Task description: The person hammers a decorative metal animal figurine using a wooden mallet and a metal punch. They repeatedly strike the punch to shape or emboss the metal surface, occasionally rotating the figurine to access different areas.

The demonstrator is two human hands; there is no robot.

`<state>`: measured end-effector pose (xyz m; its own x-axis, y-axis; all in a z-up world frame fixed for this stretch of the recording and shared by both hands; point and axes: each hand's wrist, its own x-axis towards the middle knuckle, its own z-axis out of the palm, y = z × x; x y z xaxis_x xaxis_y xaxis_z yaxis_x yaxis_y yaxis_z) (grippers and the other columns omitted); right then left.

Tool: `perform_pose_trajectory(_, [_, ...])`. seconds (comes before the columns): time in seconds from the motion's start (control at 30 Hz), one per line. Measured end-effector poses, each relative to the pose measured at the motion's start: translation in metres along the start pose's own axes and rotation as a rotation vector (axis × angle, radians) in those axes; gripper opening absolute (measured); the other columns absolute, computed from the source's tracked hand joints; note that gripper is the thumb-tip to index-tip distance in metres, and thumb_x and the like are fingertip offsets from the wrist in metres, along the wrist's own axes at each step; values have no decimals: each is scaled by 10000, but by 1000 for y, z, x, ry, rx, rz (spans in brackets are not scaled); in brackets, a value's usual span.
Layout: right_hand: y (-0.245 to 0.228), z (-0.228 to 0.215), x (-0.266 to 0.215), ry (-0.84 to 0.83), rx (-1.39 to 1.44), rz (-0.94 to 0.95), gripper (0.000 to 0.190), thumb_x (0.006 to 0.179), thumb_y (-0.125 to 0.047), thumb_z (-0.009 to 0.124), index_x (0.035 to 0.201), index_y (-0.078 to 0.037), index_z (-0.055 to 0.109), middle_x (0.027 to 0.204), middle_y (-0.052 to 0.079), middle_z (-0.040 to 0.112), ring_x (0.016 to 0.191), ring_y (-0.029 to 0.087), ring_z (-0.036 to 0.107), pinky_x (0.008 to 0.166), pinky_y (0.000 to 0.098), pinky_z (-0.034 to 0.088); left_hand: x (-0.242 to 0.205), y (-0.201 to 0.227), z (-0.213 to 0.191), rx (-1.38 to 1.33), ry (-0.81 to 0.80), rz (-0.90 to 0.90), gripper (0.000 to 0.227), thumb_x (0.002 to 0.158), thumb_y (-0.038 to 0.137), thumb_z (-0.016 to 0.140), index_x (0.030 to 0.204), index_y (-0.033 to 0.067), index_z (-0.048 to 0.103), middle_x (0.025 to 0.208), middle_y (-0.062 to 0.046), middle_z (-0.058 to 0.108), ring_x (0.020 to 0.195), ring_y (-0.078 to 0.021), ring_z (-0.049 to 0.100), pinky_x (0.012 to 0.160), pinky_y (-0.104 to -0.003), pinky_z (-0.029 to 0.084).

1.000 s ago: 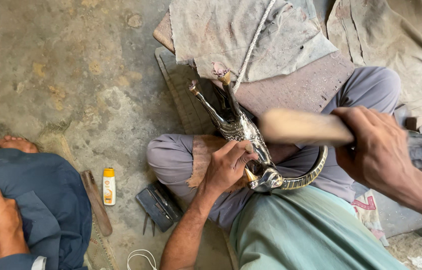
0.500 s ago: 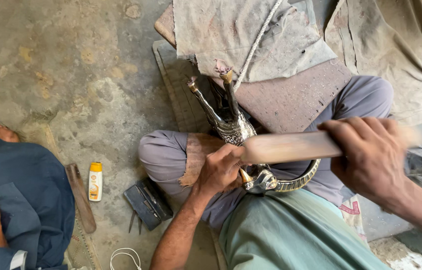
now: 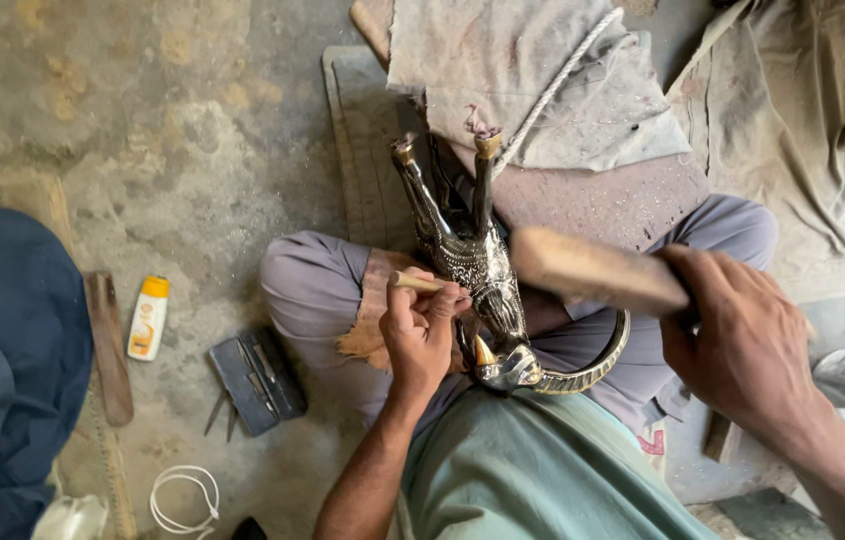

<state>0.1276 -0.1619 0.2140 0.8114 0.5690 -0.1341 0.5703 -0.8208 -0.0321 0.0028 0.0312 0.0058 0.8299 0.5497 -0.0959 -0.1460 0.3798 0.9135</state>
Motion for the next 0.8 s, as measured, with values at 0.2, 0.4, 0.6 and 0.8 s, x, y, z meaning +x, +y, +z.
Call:
perform_pose_trajectory(0.2, [-14, -12, 27, 139, -170, -204, 577, 705, -48, 688, 1280, -56, 637, 1090, 135, 712, 962, 292, 681, 842, 419, 538, -17, -7, 14, 128, 13, 77, 199, 1038, 124, 700, 1026, -9, 551, 920, -104, 670, 803, -161, 733, 695, -270, 623])
perform_pose_trajectory(0.4, [-54, -7, 70, 43, -129, -440, 479, 813, -59, 675, 1288, -101, 642, 1093, 84, 716, 951, 245, 673, 846, 399, 519, -22, -24, 15, 160, 32, 107, 185, 1037, 152, 654, 1073, -20, 598, 940, -118, 761, 868, -171, 778, 750, -294, 682])
perform_pose_trajectory(0.6, [-95, -17, 89, 111, -690, -752, 469, 863, -305, 686, 1295, -154, 586, 948, 27, 681, 788, 179, 645, 732, 308, 524, -29, -29, 19, 84, 139, -36, 228, 999, 157, 690, 987, -33, 565, 897, -133, 772, 812, -171, 786, 724, -297, 682])
perform_pose_trajectory(0.8, [-110, -14, 104, -105, -680, -748, 242, 985, -328, 654, 1136, -148, 596, 921, 29, 644, 743, 164, 600, 646, 304, 489, -28, -28, 19, -10, 135, -90, 192, 1015, 122, 662, 1053, -56, 601, 928, -149, 752, 834, -170, 754, 760, -314, 666])
